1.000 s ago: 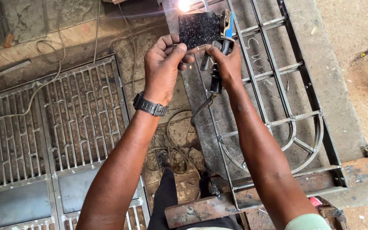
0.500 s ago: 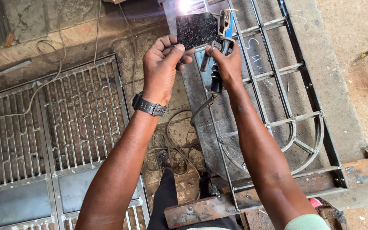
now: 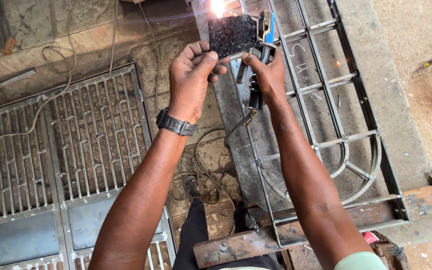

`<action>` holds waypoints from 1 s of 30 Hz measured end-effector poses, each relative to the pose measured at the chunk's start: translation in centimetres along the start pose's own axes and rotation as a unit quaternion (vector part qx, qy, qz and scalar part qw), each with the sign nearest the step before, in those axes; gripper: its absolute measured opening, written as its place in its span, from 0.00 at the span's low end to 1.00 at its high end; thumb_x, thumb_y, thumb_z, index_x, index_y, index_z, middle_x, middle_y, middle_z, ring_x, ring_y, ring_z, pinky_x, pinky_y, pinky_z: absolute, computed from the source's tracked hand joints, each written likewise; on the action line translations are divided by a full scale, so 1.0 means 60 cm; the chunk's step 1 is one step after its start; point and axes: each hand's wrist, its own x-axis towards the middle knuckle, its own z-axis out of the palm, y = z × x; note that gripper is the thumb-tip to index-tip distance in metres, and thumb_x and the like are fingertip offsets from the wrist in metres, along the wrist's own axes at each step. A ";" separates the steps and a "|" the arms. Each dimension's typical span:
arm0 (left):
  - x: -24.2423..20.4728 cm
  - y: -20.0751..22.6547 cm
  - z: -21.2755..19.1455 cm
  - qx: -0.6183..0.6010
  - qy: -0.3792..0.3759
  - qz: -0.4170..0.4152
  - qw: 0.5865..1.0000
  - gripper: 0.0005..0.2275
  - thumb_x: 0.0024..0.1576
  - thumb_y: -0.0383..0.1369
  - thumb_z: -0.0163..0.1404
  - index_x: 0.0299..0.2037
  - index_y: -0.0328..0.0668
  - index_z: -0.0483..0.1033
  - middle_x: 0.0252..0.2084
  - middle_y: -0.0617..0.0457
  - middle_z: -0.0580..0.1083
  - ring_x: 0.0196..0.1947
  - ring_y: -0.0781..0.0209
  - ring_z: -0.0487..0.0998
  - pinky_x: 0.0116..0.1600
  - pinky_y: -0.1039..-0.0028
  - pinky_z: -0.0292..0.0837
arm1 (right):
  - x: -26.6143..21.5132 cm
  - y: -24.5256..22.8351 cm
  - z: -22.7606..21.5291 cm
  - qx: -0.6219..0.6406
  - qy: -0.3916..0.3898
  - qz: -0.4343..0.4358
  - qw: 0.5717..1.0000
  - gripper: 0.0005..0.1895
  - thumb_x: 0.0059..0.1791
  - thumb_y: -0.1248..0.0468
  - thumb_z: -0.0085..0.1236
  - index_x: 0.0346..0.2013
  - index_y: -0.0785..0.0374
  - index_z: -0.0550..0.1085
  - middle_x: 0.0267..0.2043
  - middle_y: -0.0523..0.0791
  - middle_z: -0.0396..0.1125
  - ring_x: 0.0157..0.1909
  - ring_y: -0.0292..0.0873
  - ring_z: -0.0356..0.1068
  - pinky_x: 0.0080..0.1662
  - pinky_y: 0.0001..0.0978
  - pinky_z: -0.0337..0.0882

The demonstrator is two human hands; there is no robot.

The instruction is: The person arc-welds joints on metal window grille frames laid on a workbench, holding a welding electrode holder in one hand and a slag shield in the other while sparks fly. Between welds they chip slag off the welds, reposition the electrode, and flip and turn the grille frames over to weld other sides.

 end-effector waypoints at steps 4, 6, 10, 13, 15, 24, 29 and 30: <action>0.001 -0.002 -0.004 -0.011 -0.004 0.003 1.000 0.08 0.63 0.27 0.51 0.50 0.35 0.71 0.39 0.45 0.82 0.33 0.69 0.81 0.33 0.83 0.74 | 0.001 0.001 0.000 -0.002 0.009 0.047 0.999 0.35 0.41 0.54 0.71 0.54 0.70 0.66 0.42 0.51 0.71 0.39 0.44 0.72 0.39 0.36 0.75; 0.002 -0.003 -0.005 -0.012 -0.005 0.005 1.000 0.08 0.63 0.27 0.51 0.50 0.35 0.71 0.40 0.45 0.82 0.33 0.69 0.81 0.33 0.83 0.74 | 0.009 0.020 -0.003 -0.002 0.012 0.048 0.999 0.35 0.41 0.53 0.71 0.54 0.70 0.66 0.42 0.51 0.71 0.39 0.44 0.72 0.39 0.36 0.75; 0.003 -0.002 -0.008 -0.013 -0.004 0.002 1.000 0.08 0.64 0.27 0.51 0.50 0.35 0.72 0.40 0.45 0.82 0.33 0.69 0.81 0.33 0.83 0.75 | 0.015 0.032 -0.005 0.013 0.011 0.022 1.000 0.35 0.42 0.52 0.72 0.53 0.70 0.67 0.43 0.50 0.71 0.39 0.40 0.74 0.39 0.31 0.77; 0.002 -0.003 -0.011 -0.015 -0.007 0.000 1.000 0.08 0.63 0.27 0.51 0.50 0.35 0.71 0.40 0.45 0.82 0.33 0.69 0.81 0.33 0.83 0.74 | 0.011 0.027 -0.007 0.030 0.010 0.042 0.999 0.35 0.41 0.51 0.70 0.52 0.70 0.67 0.41 0.50 0.70 0.34 0.40 0.73 0.34 0.31 0.76; 0.002 -0.005 -0.014 -0.016 -0.009 0.002 1.000 0.08 0.63 0.27 0.51 0.51 0.35 0.71 0.40 0.45 0.82 0.33 0.69 0.82 0.33 0.83 0.74 | 0.007 0.020 -0.007 0.040 0.008 0.056 0.998 0.35 0.41 0.50 0.69 0.51 0.70 0.67 0.39 0.49 0.70 0.32 0.40 0.71 0.31 0.32 0.74; -0.003 -0.008 -0.050 -0.052 -0.029 0.007 0.998 0.08 0.63 0.27 0.51 0.51 0.35 0.71 0.40 0.45 0.82 0.33 0.69 0.81 0.34 0.82 0.73 | 0.001 0.037 -0.003 0.079 0.000 0.097 0.992 0.33 0.43 0.48 0.66 0.50 0.69 0.65 0.33 0.47 0.67 0.24 0.39 0.70 0.23 0.32 0.75; -0.018 -0.029 -0.130 0.026 0.020 0.002 0.999 0.09 0.63 0.27 0.50 0.52 0.37 0.74 0.42 0.50 0.81 0.36 0.68 0.82 0.36 0.82 0.77 | -0.029 0.046 0.015 0.173 0.057 -0.009 0.983 0.29 0.46 0.50 0.65 0.51 0.66 0.67 0.35 0.46 0.64 0.27 0.39 0.68 0.28 0.33 0.73; -0.024 -0.065 -0.175 0.024 0.011 0.003 1.000 0.09 0.63 0.27 0.50 0.52 0.37 0.74 0.42 0.50 0.81 0.36 0.68 0.82 0.36 0.82 0.77 | -0.049 0.048 0.008 0.173 0.065 -0.014 0.983 0.29 0.46 0.50 0.65 0.51 0.66 0.67 0.35 0.46 0.64 0.27 0.39 0.68 0.28 0.33 0.73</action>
